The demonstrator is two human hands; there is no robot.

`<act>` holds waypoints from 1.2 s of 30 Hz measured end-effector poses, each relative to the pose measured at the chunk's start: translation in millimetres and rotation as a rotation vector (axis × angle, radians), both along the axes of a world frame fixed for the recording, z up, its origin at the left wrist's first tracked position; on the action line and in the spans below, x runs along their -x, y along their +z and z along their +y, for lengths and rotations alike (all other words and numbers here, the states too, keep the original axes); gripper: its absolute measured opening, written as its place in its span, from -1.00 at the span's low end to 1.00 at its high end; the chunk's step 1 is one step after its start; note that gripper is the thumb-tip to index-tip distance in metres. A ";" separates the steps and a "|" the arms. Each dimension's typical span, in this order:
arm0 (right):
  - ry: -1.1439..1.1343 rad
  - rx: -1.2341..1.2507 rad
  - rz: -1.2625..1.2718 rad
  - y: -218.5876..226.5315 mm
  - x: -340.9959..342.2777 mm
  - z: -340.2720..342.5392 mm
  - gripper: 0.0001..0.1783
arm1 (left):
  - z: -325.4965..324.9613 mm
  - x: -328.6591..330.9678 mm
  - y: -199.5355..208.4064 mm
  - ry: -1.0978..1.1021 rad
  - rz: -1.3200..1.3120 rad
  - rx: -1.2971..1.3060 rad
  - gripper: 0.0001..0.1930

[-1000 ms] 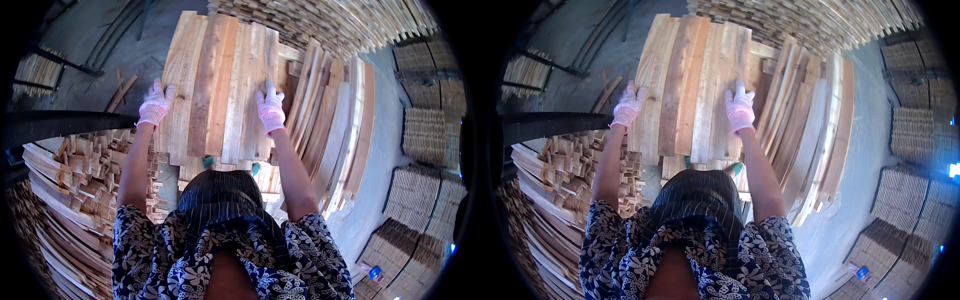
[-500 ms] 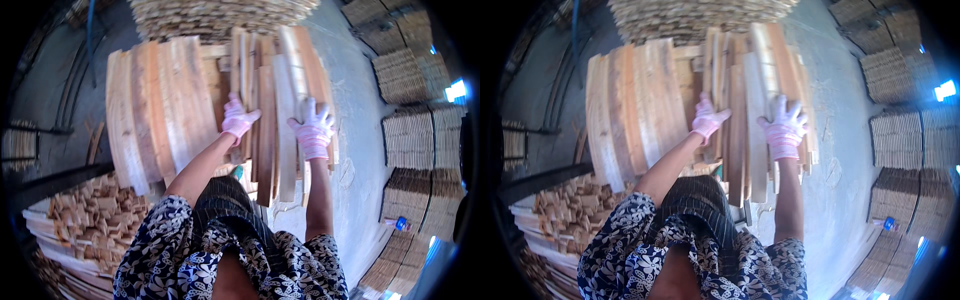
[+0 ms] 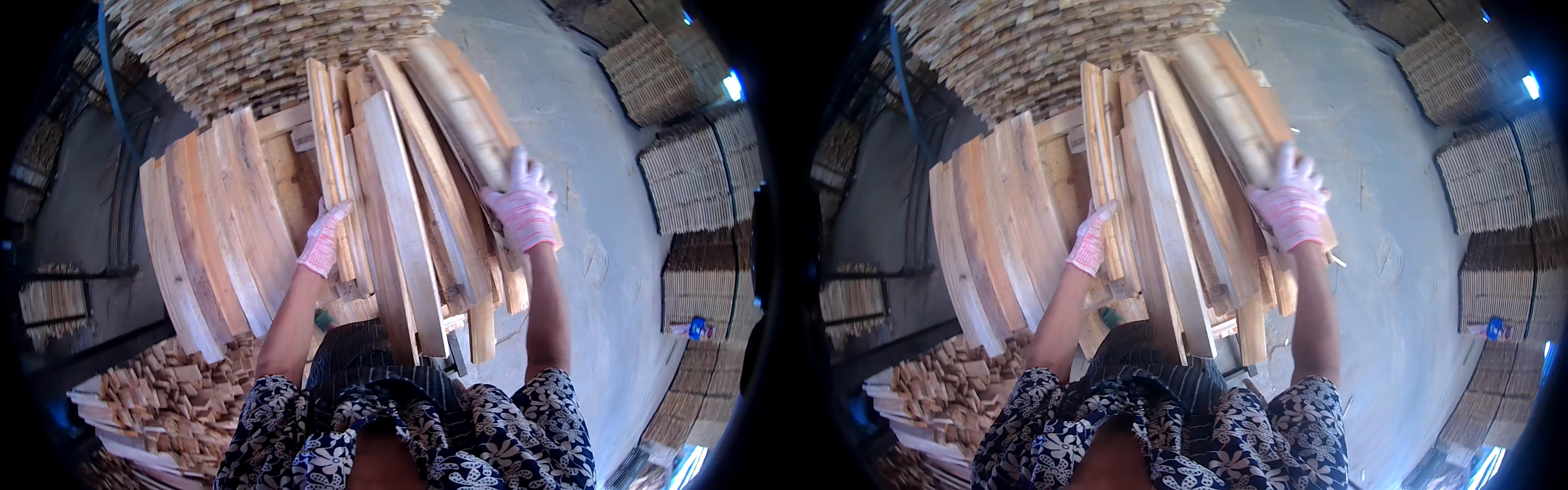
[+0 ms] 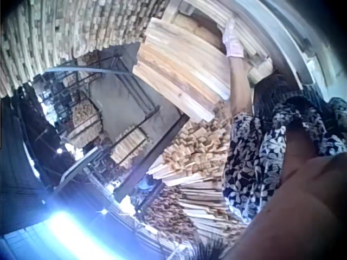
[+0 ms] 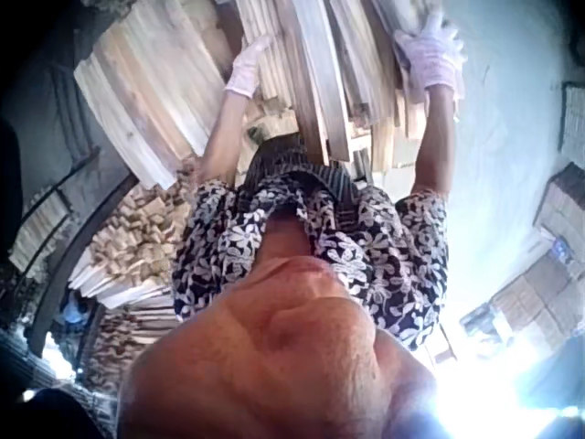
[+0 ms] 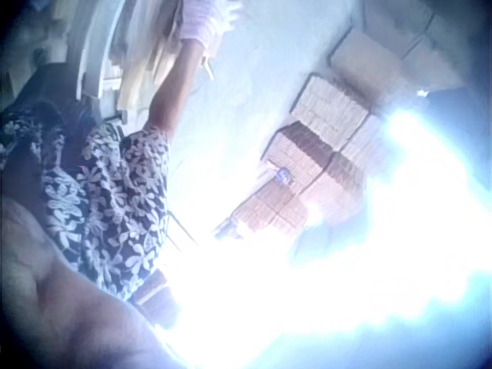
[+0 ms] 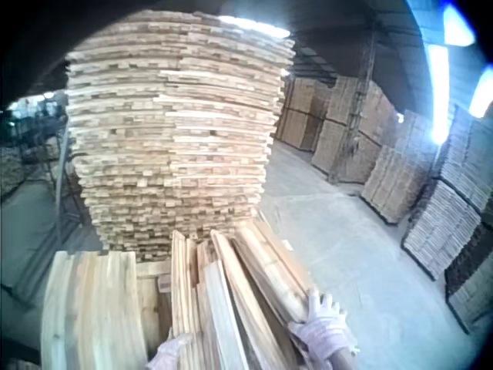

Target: The person repeatedly picks up bundles of wooden planks from a large pile and places them onto a growing stack. They wear pink gloves and handle the planks by hand, aligning them as they build the stack higher.

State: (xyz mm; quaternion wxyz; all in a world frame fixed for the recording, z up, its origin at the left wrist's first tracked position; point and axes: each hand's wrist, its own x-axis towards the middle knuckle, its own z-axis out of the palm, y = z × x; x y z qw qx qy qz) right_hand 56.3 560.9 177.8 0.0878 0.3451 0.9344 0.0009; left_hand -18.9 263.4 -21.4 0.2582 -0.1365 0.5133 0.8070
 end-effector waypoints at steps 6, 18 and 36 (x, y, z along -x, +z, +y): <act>-0.055 0.864 0.332 -46.1 -13.9 106.2 0.06 | 24.8 -12.4 -10.1 -0.049 -0.024 0.035 0.12; -0.001 1.002 0.286 -32.4 -10.8 108.0 0.15 | 52.4 3.4 41.9 -0.145 0.004 0.201 0.30; 0.839 -0.439 0.040 -145.9 -17.0 -165.3 -0.09 | -61.4 -44.5 106.8 -0.062 0.151 0.674 0.20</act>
